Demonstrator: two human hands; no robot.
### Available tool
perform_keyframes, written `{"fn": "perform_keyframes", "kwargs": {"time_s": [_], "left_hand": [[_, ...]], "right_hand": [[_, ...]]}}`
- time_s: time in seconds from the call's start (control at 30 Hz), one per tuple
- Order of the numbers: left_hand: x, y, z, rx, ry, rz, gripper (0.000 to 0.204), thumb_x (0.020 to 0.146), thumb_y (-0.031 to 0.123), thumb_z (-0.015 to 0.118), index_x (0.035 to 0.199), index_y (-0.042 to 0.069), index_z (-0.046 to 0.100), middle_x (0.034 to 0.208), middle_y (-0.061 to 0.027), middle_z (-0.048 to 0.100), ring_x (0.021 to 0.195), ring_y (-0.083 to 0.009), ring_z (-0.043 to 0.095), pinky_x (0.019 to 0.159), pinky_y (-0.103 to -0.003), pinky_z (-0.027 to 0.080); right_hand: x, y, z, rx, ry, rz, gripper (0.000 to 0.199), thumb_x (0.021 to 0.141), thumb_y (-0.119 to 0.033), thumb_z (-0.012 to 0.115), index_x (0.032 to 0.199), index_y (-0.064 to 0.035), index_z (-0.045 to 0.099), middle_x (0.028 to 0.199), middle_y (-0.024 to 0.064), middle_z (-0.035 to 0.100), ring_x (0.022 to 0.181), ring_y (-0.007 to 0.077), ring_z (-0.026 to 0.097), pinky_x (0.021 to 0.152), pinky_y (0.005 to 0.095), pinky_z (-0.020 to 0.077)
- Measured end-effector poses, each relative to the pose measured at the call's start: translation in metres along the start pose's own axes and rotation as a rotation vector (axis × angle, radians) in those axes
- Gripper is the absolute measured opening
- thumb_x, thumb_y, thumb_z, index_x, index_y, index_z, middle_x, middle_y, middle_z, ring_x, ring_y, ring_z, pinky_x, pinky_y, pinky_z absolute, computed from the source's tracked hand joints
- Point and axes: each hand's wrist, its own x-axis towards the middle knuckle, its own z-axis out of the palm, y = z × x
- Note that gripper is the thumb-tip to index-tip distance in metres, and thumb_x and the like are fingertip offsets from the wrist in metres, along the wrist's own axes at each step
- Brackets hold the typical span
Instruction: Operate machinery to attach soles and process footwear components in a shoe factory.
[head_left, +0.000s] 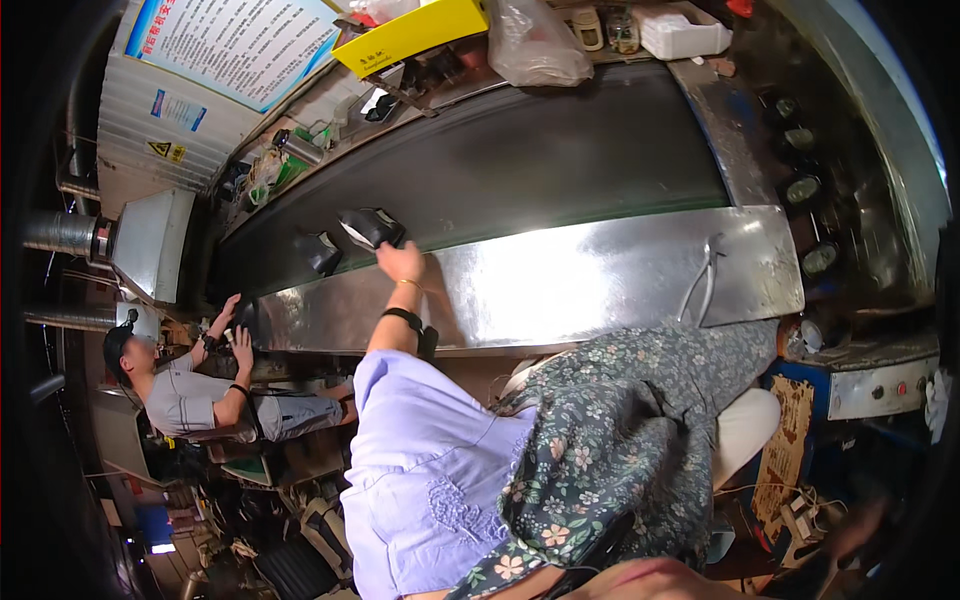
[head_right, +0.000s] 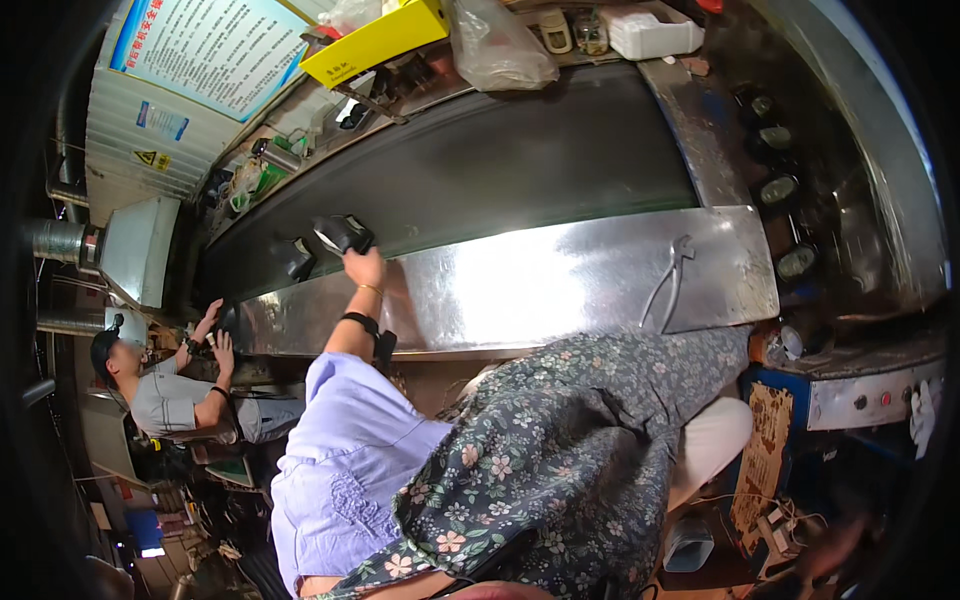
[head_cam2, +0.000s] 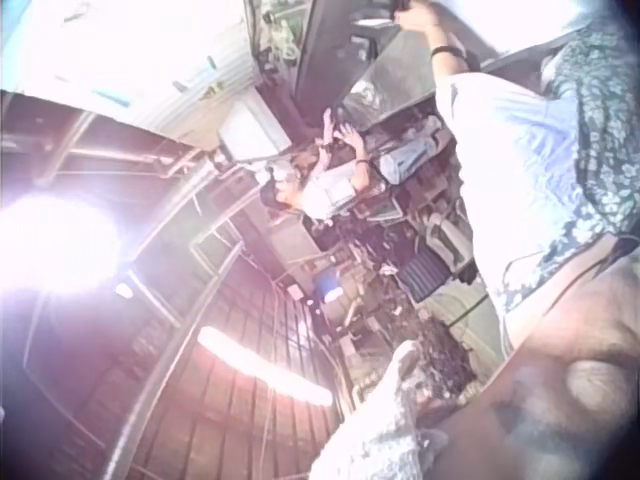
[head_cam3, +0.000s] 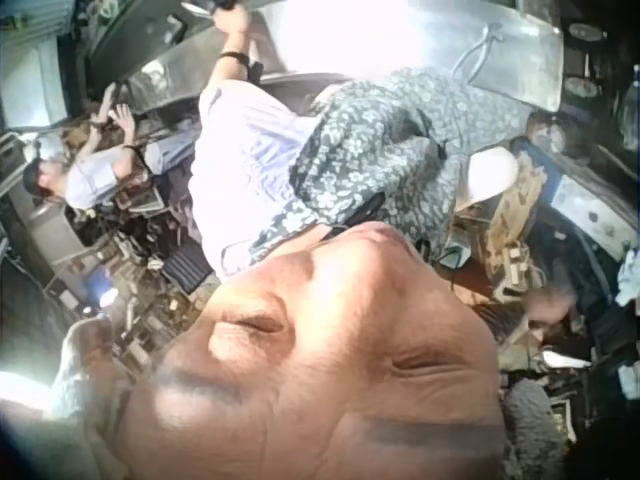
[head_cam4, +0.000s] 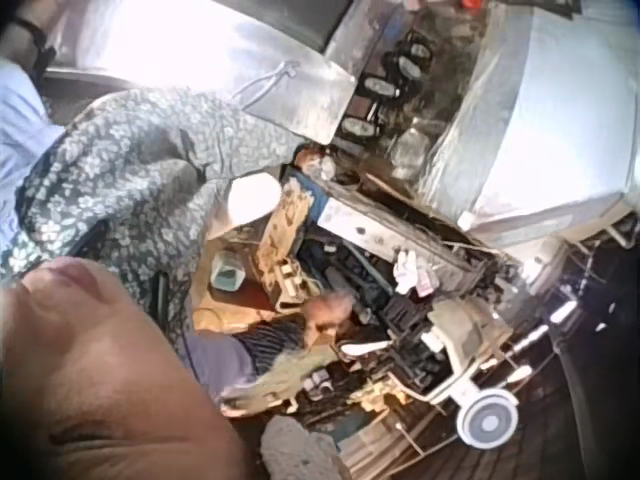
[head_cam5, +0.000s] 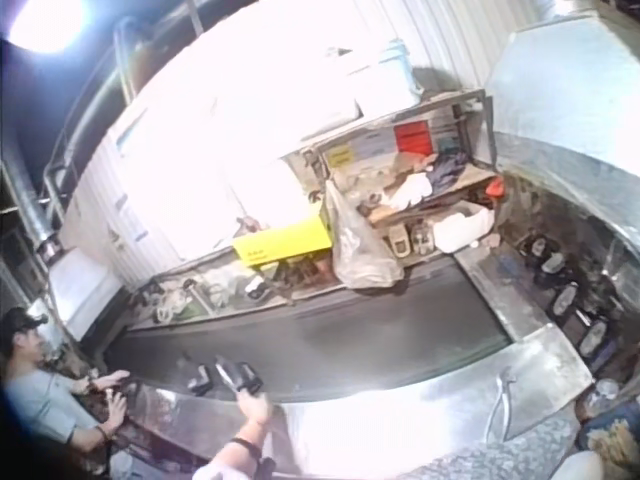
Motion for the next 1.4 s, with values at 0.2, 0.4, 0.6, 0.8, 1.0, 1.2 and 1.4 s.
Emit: {"fn": "perform_keyframes", "kwargs": {"time_s": [0.2, 0.4, 0.6, 0.8, 1.0, 1.2, 1.4], "left_hand": [[0.128, -0.081, -0.001, -0.108, -0.304, -0.405, 0.067, 0.086, 0.053, 0.064, 0.115, -0.008, 0.064, 0.115, -0.0267, 0.066, 0.110, -0.0401, 0.064, 0.096, -0.048, 0.050], [0.127, -0.085, 0.040, -1.088, -0.676, -0.539, 0.051, 0.089, 0.042, 0.061, 0.122, 0.004, 0.066, 0.108, -0.0092, 0.072, 0.097, -0.0239, 0.067, 0.091, -0.036, 0.051], [0.040, 0.044, 0.097, -1.175, -0.662, -0.449, 0.020, 0.095, 0.024, 0.057, 0.100, 0.007, 0.064, 0.089, -0.0039, 0.065, 0.076, -0.0185, 0.062, 0.072, -0.032, 0.053], [-0.068, 0.212, 0.116, -1.188, -1.141, -0.054, 0.016, 0.096, 0.007, 0.057, 0.109, -0.002, 0.060, 0.103, -0.0107, 0.066, 0.090, -0.0183, 0.064, 0.081, -0.026, 0.052], [-0.057, 0.278, 0.088, 0.200, -0.474, 1.255, 0.096, 0.063, 0.047, 0.083, 0.142, 0.009, 0.045, 0.146, -0.0206, 0.043, 0.135, -0.0408, 0.039, 0.114, -0.059, 0.025], [-0.008, 0.288, 0.120, 0.248, -0.761, 0.906, 0.109, 0.061, 0.053, 0.085, 0.149, 0.009, 0.037, 0.129, -0.0233, 0.061, 0.119, -0.0391, 0.059, 0.100, -0.045, 0.048], [0.001, 0.254, 0.123, 0.116, -0.978, 0.818, 0.084, 0.065, 0.049, 0.088, 0.114, -0.014, 0.062, 0.105, -0.0254, 0.070, 0.095, -0.0290, 0.070, 0.083, -0.036, 0.054]], "right_hand": [[-0.081, -0.340, -0.063, 0.691, -0.305, 0.176, 0.030, 0.099, -0.022, 0.053, 0.120, -0.0032, 0.064, 0.130, 0.0196, 0.058, 0.118, 0.0404, 0.054, 0.100, 0.0470, 0.0418], [-0.055, -0.364, -0.114, 0.937, -0.335, 0.402, 0.022, 0.094, -0.003, 0.056, 0.113, 0.0001, 0.064, 0.130, 0.0187, 0.060, 0.119, 0.0390, 0.054, 0.099, 0.0471, 0.0440], [-0.013, -0.387, -0.114, 0.900, -0.220, 0.447, 0.021, 0.082, -0.001, 0.062, 0.103, -0.0048, 0.067, 0.122, 0.0142, 0.064, 0.113, 0.0377, 0.055, 0.096, 0.0462, 0.0453], [0.008, -0.403, -0.125, 0.952, -0.281, 0.471, 0.018, 0.080, -0.007, 0.064, 0.096, -0.0088, 0.072, 0.118, 0.0075, 0.067, 0.112, 0.0332, 0.054, 0.095, 0.0461, 0.0445], [-0.004, -0.402, -0.142, 1.008, -0.254, 0.536, 0.019, 0.083, -0.012, 0.064, 0.100, -0.0098, 0.072, 0.121, 0.0080, 0.067, 0.116, 0.0327, 0.054, 0.098, 0.0450, 0.0443], [-0.020, -0.395, -0.139, 1.024, -0.181, 0.614, 0.018, 0.083, -0.012, 0.065, 0.098, -0.0100, 0.073, 0.119, 0.0087, 0.068, 0.114, 0.0324, 0.055, 0.098, 0.0440, 0.0442], [-0.031, -0.388, -0.133, 1.023, -0.176, 0.632, 0.019, 0.082, -0.011, 0.064, 0.098, -0.0109, 0.074, 0.117, 0.0095, 0.069, 0.113, 0.0319, 0.056, 0.098, 0.0442, 0.0437]]}}
